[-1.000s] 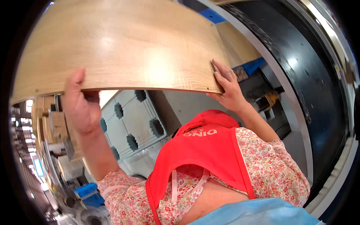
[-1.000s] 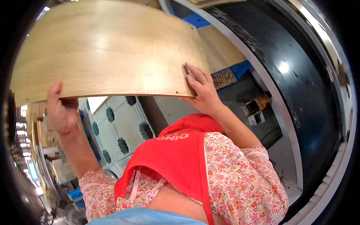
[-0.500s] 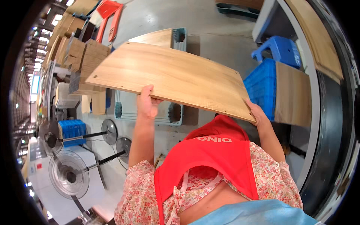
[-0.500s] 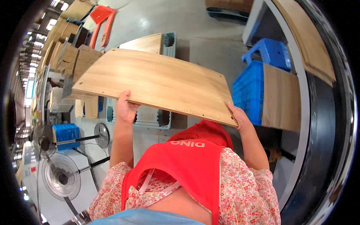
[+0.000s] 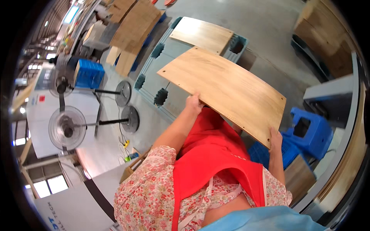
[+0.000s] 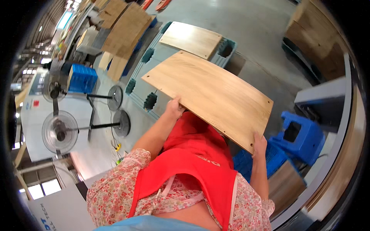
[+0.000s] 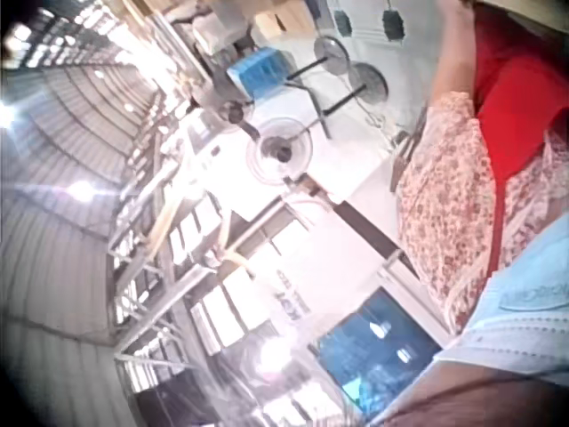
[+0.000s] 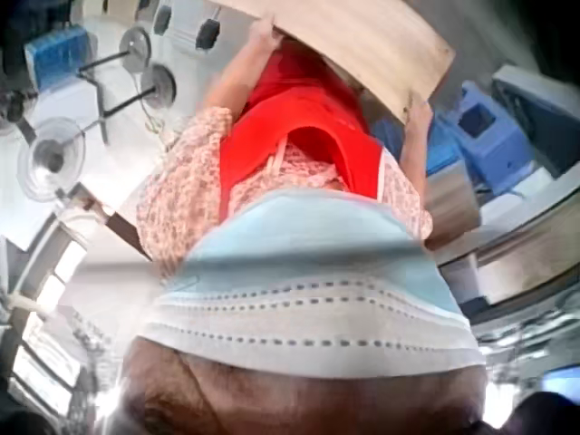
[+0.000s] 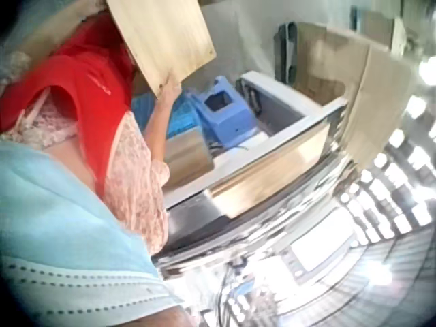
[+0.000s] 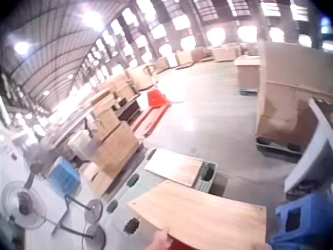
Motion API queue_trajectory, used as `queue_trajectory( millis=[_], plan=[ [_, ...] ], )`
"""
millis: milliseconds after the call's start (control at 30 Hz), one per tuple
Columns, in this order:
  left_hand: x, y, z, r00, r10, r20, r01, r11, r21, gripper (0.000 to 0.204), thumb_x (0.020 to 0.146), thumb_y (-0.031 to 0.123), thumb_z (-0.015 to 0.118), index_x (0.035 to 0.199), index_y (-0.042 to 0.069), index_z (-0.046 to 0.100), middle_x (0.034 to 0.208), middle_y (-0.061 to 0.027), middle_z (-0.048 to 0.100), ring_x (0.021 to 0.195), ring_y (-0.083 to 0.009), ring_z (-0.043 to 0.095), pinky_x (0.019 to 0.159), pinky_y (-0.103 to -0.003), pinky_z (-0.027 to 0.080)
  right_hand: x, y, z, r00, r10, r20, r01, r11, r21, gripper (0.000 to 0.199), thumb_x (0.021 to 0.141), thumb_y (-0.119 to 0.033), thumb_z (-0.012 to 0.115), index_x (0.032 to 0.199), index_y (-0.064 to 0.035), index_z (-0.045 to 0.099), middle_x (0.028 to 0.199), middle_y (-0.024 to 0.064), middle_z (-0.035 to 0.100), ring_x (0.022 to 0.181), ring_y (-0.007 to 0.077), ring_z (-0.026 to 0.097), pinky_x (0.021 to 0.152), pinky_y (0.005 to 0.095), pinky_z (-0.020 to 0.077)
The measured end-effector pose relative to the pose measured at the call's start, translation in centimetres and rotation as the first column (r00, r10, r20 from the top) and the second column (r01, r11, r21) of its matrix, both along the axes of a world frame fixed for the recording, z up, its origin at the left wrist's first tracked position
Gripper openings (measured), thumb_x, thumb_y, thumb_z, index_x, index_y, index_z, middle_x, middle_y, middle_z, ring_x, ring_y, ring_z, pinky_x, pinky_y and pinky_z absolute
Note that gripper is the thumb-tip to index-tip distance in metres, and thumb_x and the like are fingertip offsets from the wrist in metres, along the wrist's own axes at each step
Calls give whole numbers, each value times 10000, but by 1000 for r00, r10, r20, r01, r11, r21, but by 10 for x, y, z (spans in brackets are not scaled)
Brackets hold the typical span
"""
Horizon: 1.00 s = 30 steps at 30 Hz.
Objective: The person takes wooden boards from a stack, places them onto a machine for processing, and then moves the processed boards onto a pallet.
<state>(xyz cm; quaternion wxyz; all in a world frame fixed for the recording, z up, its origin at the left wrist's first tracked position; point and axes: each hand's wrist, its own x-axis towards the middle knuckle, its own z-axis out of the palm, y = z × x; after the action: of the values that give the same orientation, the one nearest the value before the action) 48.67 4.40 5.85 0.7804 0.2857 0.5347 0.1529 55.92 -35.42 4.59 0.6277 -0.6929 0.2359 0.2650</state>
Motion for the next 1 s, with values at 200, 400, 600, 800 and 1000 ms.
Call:
queue_trajectory(
  millis=[200, 400, 600, 800, 1000],
  plan=[
    [90, 42, -44, 997, 66, -27, -67, 998, -16, 261, 912, 83, 515, 1155, 37, 430, 1147, -120, 545, 1022, -272, 575, 854, -445, 515, 99, 62, -10, 999, 19, 31, -17, 996, -86, 347, 888, -209, 590, 1122, 47, 562, 1026, 89, 630, 852, 158, 607, 739, 285, 486],
    [182, 165, -137, 988, 134, -74, -138, 990, -43, 213, 930, 105, 504, 1134, 64, 456, 1110, -99, 561, 994, -256, 580, 848, -425, 513, 202, 199, -66, 998, 59, 25, -55, 986, -159, 327, 897, -193, 576, 1123, 43, 561, 1020, 80, 626, 858, 149, 598, 738, 276, 479],
    [279, 296, -240, 993, 117, 4, -117, 993, -33, 197, 936, 129, 511, 1122, 66, 490, 1046, -96, 596, 909, -223, 608, 779, -381, 530, 276, 326, -180, 979, -9, 204, 33, 993, -113, 338, 911, -222, 557, 1136, 30, 554, 999, 60, 627, 815, 128, 592, 642, 258, 476],
    [315, 422, -379, 998, 58, -32, -59, 998, -10, 214, 966, 229, 462, 1126, 90, 495, 998, -64, 611, 844, -202, 602, 696, -348, 503, 336, 453, -302, 996, -80, 47, 84, 993, -85, 291, 895, -135, 568, 1138, 25, 551, 994, 63, 633, 859, 120, 582, 753, 271, 464],
    [347, 461, -476, 982, 119, -149, -121, 993, -1, 223, 950, 200, 502, 1122, 58, 499, 1036, -79, 594, 889, -206, 577, 739, -343, 478, 356, 493, -435, 980, -34, 195, 63, 988, -143, 290, 880, -190, 594, 1080, 20, 570, 961, 88, 640, 845, 134, 574, 748, 272, 455]
  ],
)
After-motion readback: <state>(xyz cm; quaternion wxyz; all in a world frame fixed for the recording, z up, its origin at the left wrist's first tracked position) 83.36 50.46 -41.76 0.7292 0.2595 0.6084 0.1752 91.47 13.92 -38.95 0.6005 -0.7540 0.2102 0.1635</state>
